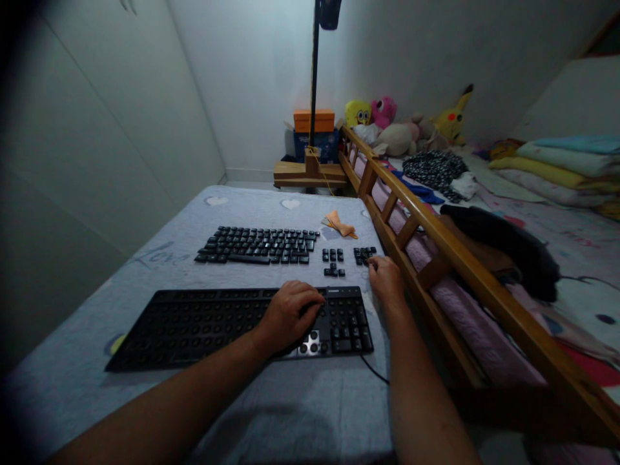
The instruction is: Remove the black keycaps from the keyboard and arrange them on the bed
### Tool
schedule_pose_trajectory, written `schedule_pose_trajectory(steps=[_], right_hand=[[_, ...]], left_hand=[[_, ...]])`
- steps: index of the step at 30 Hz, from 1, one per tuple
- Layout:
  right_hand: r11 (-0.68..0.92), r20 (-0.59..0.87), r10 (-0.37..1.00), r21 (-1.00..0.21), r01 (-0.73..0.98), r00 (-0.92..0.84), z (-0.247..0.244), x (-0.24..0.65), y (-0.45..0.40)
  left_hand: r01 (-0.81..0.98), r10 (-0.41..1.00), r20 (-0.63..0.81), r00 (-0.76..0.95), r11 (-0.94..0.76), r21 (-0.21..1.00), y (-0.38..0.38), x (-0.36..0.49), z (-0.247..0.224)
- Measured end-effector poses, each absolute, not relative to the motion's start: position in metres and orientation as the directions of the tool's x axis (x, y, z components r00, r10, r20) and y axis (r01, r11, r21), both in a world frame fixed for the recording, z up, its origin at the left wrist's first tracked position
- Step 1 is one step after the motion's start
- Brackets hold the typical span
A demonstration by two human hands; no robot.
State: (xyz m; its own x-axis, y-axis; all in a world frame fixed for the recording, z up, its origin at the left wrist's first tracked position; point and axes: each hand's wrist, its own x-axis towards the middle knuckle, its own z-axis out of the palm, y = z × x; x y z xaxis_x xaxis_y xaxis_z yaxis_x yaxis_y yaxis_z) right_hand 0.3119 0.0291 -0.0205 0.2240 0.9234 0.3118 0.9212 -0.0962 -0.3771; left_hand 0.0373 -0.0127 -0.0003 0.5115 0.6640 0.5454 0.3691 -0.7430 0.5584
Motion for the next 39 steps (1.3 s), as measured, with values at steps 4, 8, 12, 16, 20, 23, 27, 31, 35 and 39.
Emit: schedule_pose_trajectory(steps=[4,8,12,16,20,23,27,31,35,39], right_hand=[[-0.110,0.312,0.920,-0.372,0.922,0.236,-0.0212,0.3126,0.0297],[-0.111,0.315,0.919,-0.367,0.923,0.236,-0.0213,0.3118,0.0293],[-0.103,0.305,0.926,-0.361,0.927,0.222,-0.0205,0.3109,0.0290],[-0.107,0.290,0.932,-0.351,0.930,0.217,-0.0194,0.3112,0.0295],[-0.113,0.277,0.937,-0.339,0.934,0.214,-0.0192,0.3111,0.0304],[-0.117,0.272,0.938,-0.329,0.937,0.213,-0.0193,0.3107,0.0307],[-0.121,0.272,0.938,-0.323,0.939,0.214,-0.0190,0.3106,0.0300],[-0.114,0.278,0.937,-0.330,0.937,0.212,-0.0184,0.3110,0.0288],[-0.112,0.283,0.935,-0.342,0.933,0.216,-0.0185,0.3112,0.0289],[-0.107,0.290,0.932,-0.357,0.928,0.219,-0.0189,0.3109,0.0289]], left_hand=[[0.367,0.662,0.551,0.508,-0.745,0.557,-0.0124,0.0376,-0.0012],[0.365,0.659,0.558,0.505,-0.748,0.554,-0.0122,0.0377,-0.0018],[0.356,0.654,0.561,0.508,-0.752,0.554,-0.0124,0.0373,-0.0012],[0.361,0.655,0.562,0.505,-0.752,0.552,-0.0124,0.0376,-0.0013],[0.375,0.661,0.554,0.506,-0.747,0.549,-0.0125,0.0379,-0.0014],[0.374,0.658,0.557,0.507,-0.750,0.545,-0.0125,0.0378,-0.0007],[0.370,0.653,0.563,0.506,-0.754,0.543,-0.0125,0.0373,-0.0004],[0.371,0.651,0.567,0.505,-0.757,0.538,-0.0124,0.0373,-0.0011],[0.360,0.642,0.577,0.505,-0.764,0.535,-0.0123,0.0378,-0.0008],[0.355,0.641,0.581,0.502,-0.765,0.537,-0.0125,0.0382,-0.0005]])
